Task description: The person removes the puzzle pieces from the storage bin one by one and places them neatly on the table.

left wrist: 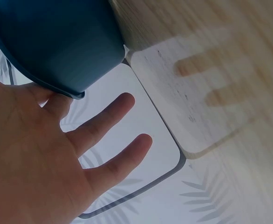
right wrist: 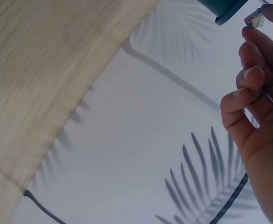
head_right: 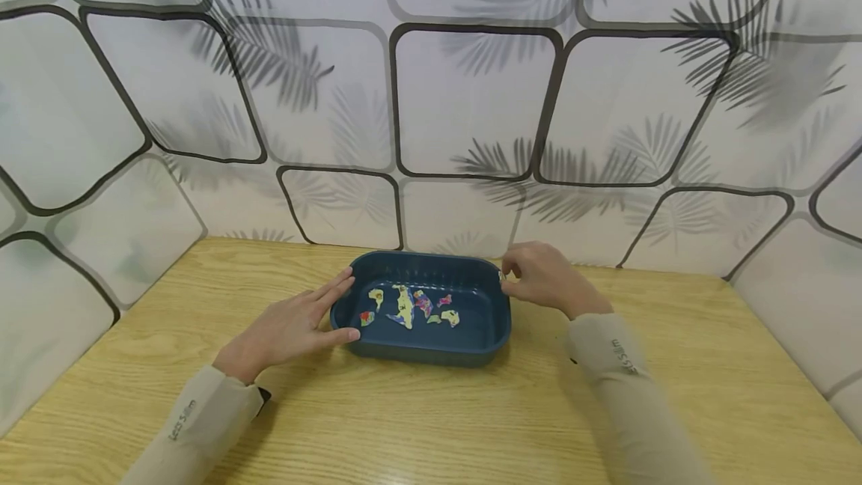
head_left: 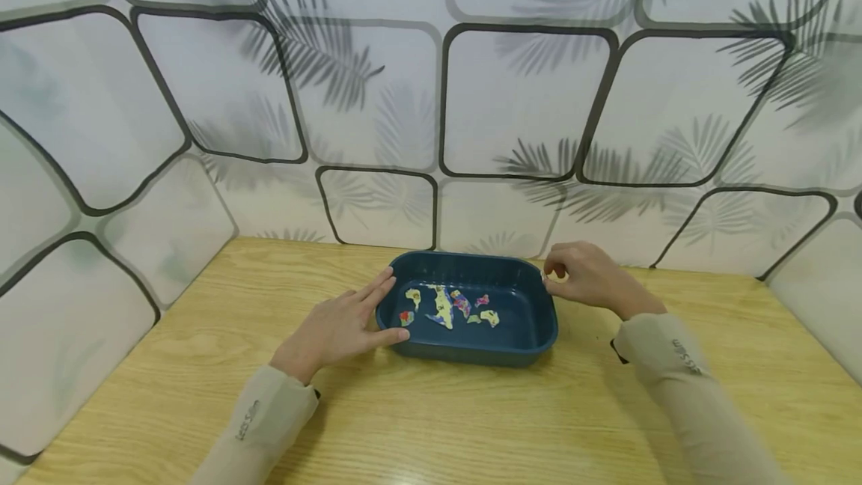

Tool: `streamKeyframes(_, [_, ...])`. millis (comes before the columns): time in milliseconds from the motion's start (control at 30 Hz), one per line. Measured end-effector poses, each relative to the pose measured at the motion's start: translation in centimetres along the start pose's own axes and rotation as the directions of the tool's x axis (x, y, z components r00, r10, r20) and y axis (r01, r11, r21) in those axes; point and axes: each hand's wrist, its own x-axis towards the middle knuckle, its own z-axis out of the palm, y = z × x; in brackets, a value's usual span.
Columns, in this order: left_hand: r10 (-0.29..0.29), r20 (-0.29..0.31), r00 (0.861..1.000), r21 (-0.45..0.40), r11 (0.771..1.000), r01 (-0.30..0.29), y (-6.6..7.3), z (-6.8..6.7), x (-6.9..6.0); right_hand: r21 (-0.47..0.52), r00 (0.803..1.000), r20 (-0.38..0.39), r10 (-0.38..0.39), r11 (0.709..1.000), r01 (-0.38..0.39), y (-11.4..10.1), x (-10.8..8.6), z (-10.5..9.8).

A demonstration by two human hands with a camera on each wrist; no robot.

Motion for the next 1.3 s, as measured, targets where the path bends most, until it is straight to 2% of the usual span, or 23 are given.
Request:
streamKeyframes(200, [-0.006,0.0,1.0,0.007,1.0,0.006,-0.1,0.1,0.0,-0.04,0.999,-0.017,-0.028,0.999,0.027,0.8,-0.8,-0.8])
streamKeyframes(467, [0.0,-0.008,1.0,0.006,1.0,0.0,-0.1,-0.1,0.0,-0.069,0.998,0.039,0.041,0.997,-0.039,1.3,-1.6,-1.3])
streamKeyframes(567, [0.02,-0.028,0.999,0.025,1.0,-0.019,-0.2,-0.1,0.1,-0.077,0.995,0.071,0.063,0.995,-0.058,1.7,-1.9,-1.1])
streamKeyframes(867, [0.061,-0.064,0.996,0.039,0.998,-0.058,-0.5,0.1,0.1,-0.081,0.963,0.22,0.158,0.986,-0.144,3.1,-2.8,-0.5])
streamKeyframes(1200, [0.108,-0.046,0.993,0.051,0.993,-0.105,-0.5,-0.2,0.1,-0.12,0.945,0.285,0.159,0.984,-0.13,4.7,-3.6,1.2])
streamKeyframes(1300, [0.129,-0.018,0.991,0.055,0.99,-0.128,-0.1,-0.4,0.2,-0.131,0.938,0.3,0.176,0.981,-0.142,4.8,-3.7,1.4])
